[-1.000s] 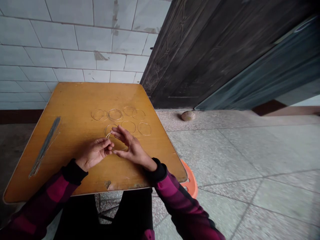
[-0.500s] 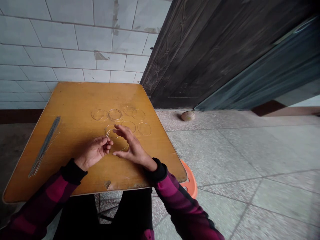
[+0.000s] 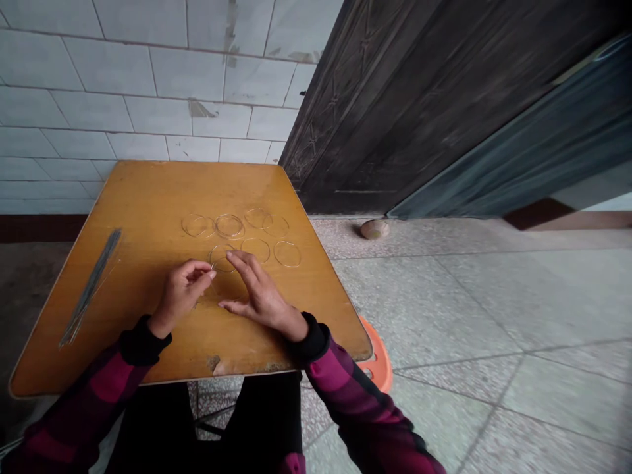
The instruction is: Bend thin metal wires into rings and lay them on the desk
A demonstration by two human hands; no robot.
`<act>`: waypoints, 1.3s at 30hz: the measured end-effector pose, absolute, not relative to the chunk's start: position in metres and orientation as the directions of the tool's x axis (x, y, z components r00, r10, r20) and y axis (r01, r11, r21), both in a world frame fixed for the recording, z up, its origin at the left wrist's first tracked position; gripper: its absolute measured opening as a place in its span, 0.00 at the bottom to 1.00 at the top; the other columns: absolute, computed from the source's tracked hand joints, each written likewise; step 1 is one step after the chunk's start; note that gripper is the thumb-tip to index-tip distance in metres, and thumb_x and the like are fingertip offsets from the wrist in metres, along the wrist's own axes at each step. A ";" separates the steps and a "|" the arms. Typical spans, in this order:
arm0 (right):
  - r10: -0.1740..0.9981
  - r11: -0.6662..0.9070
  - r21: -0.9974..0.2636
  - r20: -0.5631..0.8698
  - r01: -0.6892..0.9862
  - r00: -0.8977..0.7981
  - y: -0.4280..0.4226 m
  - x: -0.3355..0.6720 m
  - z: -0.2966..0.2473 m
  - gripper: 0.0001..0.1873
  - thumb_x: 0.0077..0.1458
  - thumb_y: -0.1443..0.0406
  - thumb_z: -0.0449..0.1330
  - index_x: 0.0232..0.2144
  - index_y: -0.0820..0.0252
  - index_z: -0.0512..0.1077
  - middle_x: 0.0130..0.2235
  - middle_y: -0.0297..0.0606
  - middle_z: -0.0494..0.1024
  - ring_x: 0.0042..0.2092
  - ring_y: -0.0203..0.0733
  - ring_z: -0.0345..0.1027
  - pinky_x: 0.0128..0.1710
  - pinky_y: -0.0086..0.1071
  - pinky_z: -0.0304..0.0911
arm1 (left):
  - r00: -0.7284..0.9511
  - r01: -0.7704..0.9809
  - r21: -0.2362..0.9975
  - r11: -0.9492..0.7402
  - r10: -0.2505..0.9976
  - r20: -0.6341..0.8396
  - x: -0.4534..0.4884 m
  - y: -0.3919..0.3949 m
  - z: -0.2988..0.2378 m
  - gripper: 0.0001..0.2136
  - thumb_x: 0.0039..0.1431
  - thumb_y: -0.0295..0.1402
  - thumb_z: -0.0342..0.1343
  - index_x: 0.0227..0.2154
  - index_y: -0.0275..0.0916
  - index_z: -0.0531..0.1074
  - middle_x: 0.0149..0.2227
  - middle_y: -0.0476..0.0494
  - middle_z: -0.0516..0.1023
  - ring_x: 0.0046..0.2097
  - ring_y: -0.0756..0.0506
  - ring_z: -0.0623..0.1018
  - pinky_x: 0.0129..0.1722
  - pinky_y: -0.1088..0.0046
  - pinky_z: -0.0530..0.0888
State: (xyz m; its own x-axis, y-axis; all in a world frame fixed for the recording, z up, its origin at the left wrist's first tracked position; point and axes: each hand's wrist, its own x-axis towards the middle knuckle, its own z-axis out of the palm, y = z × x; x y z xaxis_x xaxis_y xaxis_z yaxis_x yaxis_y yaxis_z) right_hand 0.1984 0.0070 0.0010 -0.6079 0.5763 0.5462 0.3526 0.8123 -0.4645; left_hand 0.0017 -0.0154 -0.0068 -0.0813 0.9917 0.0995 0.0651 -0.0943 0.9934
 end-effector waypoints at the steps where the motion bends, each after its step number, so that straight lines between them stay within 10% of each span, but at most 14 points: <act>1: 0.570 0.818 -0.450 0.551 0.359 -0.610 0.007 0.198 0.000 0.48 0.56 0.52 0.62 0.68 0.49 0.38 0.60 0.50 0.59 0.61 0.57 0.57 0.57 0.56 0.63 | -0.090 0.129 0.982 -0.141 0.984 0.153 0.001 -0.015 -0.008 0.05 0.51 0.33 0.63 0.30 0.38 0.77 0.22 0.51 0.73 0.24 0.52 0.69 0.25 0.76 0.65; 21: 0.631 0.776 -0.408 0.524 0.482 -0.572 0.004 0.186 -0.014 0.49 0.57 0.52 0.60 0.69 0.55 0.36 0.58 0.54 0.62 0.58 0.61 0.61 0.53 0.58 0.66 | -0.066 0.552 0.760 -0.342 0.891 0.449 -0.005 -0.013 0.004 0.07 0.53 0.27 0.54 0.22 0.41 0.71 0.24 0.48 0.70 0.28 0.48 0.68 0.32 0.72 0.63; 31: 0.727 0.507 -0.861 0.405 0.037 -0.555 0.020 0.204 -0.007 0.37 0.55 0.50 0.62 0.64 0.46 0.55 0.57 0.45 0.67 0.53 0.47 0.69 0.51 0.46 0.70 | -0.148 0.272 0.952 -0.140 0.971 0.185 -0.017 -0.001 0.000 0.07 0.52 0.33 0.57 0.22 0.38 0.73 0.19 0.51 0.71 0.23 0.51 0.68 0.26 0.75 0.64; 39: 0.626 0.294 -0.938 0.332 -0.182 -0.706 0.020 0.199 -0.013 0.49 0.45 0.55 0.71 0.64 0.43 0.53 0.68 0.42 0.55 0.67 0.47 0.52 0.65 0.50 0.51 | -0.018 0.261 0.958 -0.117 0.992 0.126 -0.011 -0.006 0.001 0.06 0.50 0.32 0.55 0.20 0.38 0.73 0.16 0.53 0.69 0.22 0.51 0.68 0.25 0.75 0.63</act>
